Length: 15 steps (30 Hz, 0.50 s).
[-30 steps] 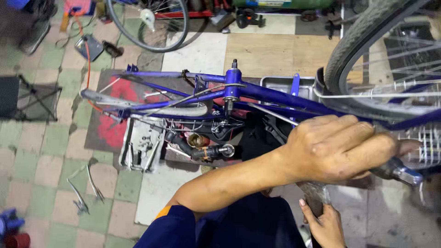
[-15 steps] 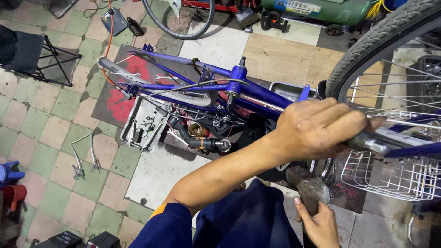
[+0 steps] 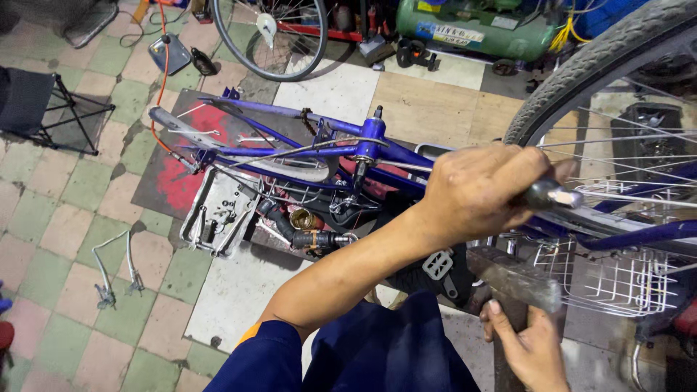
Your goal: The person works on the bottom bracket area of a blue bicycle frame using a wrench and a hammer. They manipulate the crankset and use a punch to tap a component into place, then remove the crank arm.
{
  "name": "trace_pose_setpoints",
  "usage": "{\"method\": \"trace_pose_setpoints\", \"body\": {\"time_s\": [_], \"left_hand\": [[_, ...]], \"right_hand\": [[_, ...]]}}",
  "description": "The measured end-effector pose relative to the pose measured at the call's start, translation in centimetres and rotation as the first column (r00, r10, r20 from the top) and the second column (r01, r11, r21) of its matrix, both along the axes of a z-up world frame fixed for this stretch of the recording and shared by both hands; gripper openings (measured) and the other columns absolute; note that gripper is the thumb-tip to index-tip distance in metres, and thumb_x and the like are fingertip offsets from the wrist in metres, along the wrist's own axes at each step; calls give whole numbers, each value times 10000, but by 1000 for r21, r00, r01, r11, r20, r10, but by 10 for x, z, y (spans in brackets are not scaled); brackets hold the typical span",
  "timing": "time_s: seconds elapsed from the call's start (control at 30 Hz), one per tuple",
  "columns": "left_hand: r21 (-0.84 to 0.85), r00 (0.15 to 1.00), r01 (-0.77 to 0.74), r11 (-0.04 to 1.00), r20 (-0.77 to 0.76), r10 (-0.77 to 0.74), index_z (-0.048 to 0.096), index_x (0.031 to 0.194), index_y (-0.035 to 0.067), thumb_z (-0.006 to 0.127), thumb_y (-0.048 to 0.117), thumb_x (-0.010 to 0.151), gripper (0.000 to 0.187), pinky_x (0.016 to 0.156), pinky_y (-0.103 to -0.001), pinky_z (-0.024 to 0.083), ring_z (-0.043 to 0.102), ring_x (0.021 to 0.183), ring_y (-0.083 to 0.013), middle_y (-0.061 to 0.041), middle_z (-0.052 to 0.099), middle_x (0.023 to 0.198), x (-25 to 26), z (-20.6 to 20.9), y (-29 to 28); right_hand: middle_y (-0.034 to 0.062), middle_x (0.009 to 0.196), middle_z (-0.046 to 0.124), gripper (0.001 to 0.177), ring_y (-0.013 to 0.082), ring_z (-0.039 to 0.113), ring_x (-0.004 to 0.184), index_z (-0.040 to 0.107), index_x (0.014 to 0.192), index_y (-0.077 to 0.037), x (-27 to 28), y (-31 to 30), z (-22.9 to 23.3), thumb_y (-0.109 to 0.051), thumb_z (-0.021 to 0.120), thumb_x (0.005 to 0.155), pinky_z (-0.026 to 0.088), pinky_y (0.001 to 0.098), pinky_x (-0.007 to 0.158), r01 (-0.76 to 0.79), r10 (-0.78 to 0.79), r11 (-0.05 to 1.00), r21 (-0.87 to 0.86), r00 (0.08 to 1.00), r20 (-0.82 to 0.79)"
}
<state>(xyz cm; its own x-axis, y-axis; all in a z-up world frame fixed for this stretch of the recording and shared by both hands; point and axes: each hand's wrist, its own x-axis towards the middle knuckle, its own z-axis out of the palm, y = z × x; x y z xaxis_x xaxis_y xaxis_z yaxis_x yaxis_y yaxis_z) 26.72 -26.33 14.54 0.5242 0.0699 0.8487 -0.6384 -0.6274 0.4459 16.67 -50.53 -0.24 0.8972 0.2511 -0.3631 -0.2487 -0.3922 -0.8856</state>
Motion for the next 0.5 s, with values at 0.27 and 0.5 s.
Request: {"method": "trace_pose_setpoints", "body": {"time_s": [0.27, 0.5], "left_hand": [[-51, 981, 46, 998, -184, -55, 574, 990, 131, 745, 219, 843, 242, 659, -420, 519, 698, 767, -307, -89, 667, 823, 13, -1, 13], [-36, 981, 15, 999, -195, -21, 574, 923, 137, 781, 238, 919, 230, 616, -418, 499, 690, 701, -297, -82, 661, 763, 13, -3, 12]], "right_hand": [[106, 849, 711, 340, 180, 672, 684, 651, 1105, 19, 36, -24, 134, -291, 582, 982, 551, 337, 633, 68, -100, 990, 127, 959, 267], [139, 775, 673, 300, 221, 633, 669, 664, 1009, 26, 66, -9, 224, -256, 585, 1074, 540, 380, 608, 14, 37, 994, -112, 897, 441]]}}
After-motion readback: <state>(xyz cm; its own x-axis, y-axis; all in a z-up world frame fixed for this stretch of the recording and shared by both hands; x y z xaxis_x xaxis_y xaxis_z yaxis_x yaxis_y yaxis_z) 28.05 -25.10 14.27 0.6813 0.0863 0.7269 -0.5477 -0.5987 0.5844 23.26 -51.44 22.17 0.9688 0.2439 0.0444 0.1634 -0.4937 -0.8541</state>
